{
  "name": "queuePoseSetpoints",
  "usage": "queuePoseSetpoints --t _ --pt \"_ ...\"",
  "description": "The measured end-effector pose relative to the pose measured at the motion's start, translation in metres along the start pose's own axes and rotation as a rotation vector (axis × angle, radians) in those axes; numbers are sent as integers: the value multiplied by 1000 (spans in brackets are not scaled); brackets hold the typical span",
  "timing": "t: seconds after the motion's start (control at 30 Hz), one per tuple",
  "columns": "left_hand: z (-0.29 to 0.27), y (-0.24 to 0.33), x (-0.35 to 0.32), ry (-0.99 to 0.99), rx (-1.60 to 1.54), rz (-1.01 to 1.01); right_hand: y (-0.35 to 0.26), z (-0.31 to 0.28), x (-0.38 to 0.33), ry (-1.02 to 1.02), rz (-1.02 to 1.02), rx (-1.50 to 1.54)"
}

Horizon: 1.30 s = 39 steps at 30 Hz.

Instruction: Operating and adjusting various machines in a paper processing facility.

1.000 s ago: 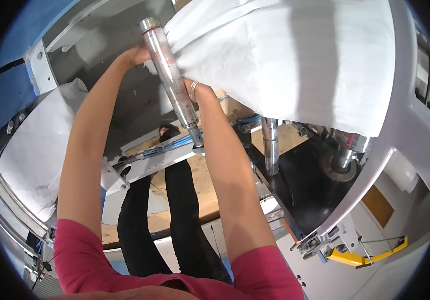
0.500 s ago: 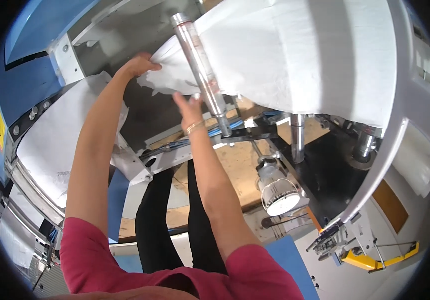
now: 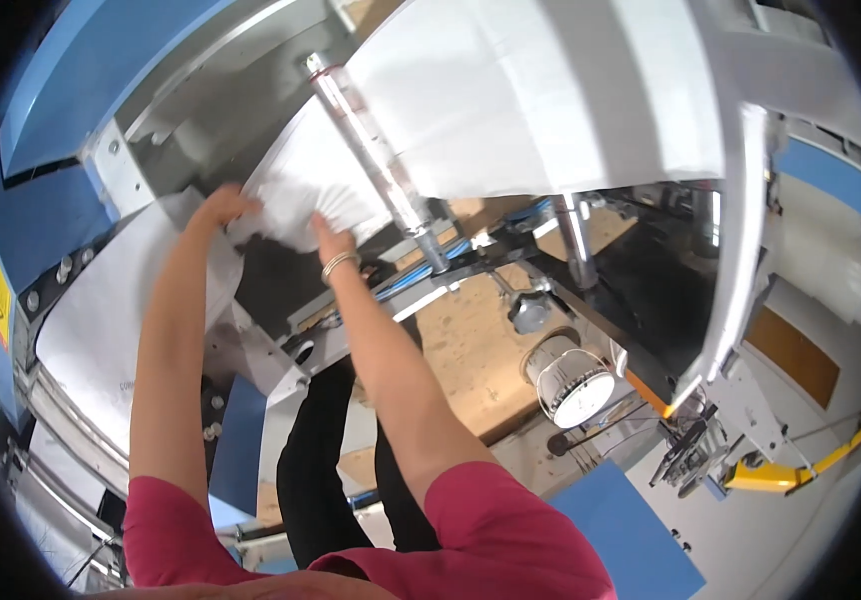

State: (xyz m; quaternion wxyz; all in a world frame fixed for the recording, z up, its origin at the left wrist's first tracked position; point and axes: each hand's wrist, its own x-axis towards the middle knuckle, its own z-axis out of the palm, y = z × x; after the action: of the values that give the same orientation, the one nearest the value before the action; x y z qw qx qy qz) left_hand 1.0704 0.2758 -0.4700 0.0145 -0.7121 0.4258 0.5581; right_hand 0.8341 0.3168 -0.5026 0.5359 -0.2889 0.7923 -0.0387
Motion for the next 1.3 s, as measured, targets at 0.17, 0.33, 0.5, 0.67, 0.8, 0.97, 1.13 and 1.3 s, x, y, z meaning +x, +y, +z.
queuePoseSetpoints --t 0.17,0.33,0.5,0.67,0.8,0.97,1.13,1.3 --pt "14 -6 -14 -27 33 -140 25 15 8 -16 40 14" --pt "34 -29 -17 -2 228 -116 40 24 -5 -98 81 115" --pt "39 -82 -26 352 333 -100 27 42 -67 -434 159 60" --pt "-10 -4 -85 -85 132 191 21 22 -108 -516 88 382" --pt "-56 72 -160 -16 -13 68 -19 -29 -149 -537 184 439" --pt "-108 72 -233 -61 163 -45 -36 -29 -219 -731 271 634" --pt "-135 49 -295 -127 50 -158 -33 -8 -256 -786 383 685" --pt "-170 9 -351 -65 128 -139 -39 -8 -295 -883 391 879"
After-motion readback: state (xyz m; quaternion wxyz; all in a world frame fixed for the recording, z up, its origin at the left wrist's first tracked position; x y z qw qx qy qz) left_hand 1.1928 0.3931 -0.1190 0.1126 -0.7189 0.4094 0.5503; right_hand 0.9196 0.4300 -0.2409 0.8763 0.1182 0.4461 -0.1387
